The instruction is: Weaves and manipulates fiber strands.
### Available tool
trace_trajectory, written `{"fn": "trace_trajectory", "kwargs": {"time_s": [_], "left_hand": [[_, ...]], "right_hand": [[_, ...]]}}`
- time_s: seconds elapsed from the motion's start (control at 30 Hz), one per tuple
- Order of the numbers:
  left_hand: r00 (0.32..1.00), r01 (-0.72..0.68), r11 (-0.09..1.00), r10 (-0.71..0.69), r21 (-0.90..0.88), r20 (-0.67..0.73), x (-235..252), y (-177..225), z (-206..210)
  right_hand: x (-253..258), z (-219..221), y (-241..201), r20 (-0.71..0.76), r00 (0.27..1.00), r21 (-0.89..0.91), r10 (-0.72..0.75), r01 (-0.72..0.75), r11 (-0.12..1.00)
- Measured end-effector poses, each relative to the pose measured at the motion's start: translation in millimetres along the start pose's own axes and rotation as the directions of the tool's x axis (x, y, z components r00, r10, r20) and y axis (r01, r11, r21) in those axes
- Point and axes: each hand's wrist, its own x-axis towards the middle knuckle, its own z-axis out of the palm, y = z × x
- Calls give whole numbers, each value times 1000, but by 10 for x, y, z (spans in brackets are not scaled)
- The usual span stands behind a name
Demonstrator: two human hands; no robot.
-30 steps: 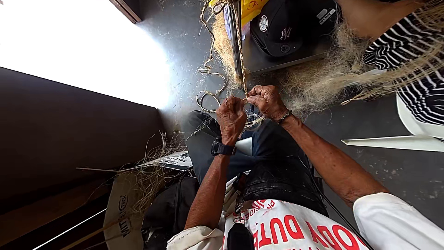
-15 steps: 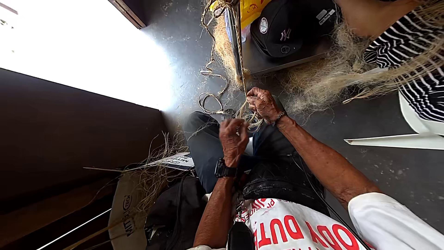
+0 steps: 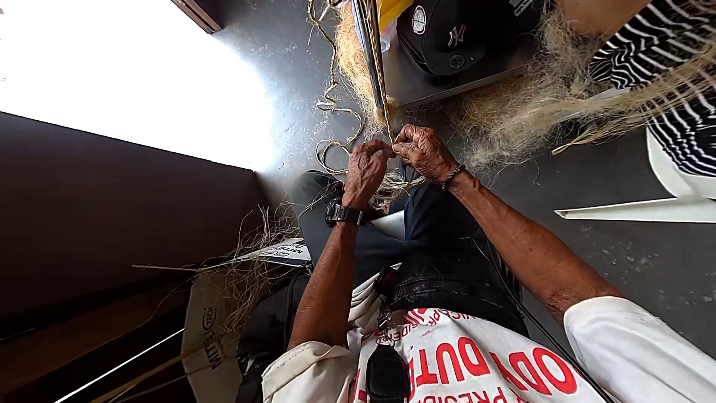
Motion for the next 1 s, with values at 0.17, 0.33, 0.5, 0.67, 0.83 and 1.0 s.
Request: {"fn": "trace_trajectory", "kwargs": {"time_s": [0.17, 0.33, 0.5, 0.67, 0.83, 1.0], "left_hand": [[999, -34, 968, 40, -249, 22, 45, -102, -36], [969, 135, 900, -34, -414, 243, 67, -100, -188], [961, 157, 944, -79, -290, 266, -89, -95, -560], [965, 239, 956, -214, -173, 150, -635, -429, -1311], [818, 575, 788, -547, 220, -178, -1367, -989, -2031], [619, 778, 595, -669, 203, -412, -2082, -1392, -2312]], "right_hand": [[9, -16, -17, 10, 999, -69, -30, 31, 997], [6, -37, -35, 62, 998, 12, -4, 4, 1000], [-6, -94, -7, 67, 998, 73, -20, 15, 997], [-38, -231, 93, 53, 998, 109, 31, -36, 993], [-2, -276, 150, 57, 997, 133, 45, -52, 990], [49, -305, 199, 68, 993, 108, 98, -105, 989]]}}
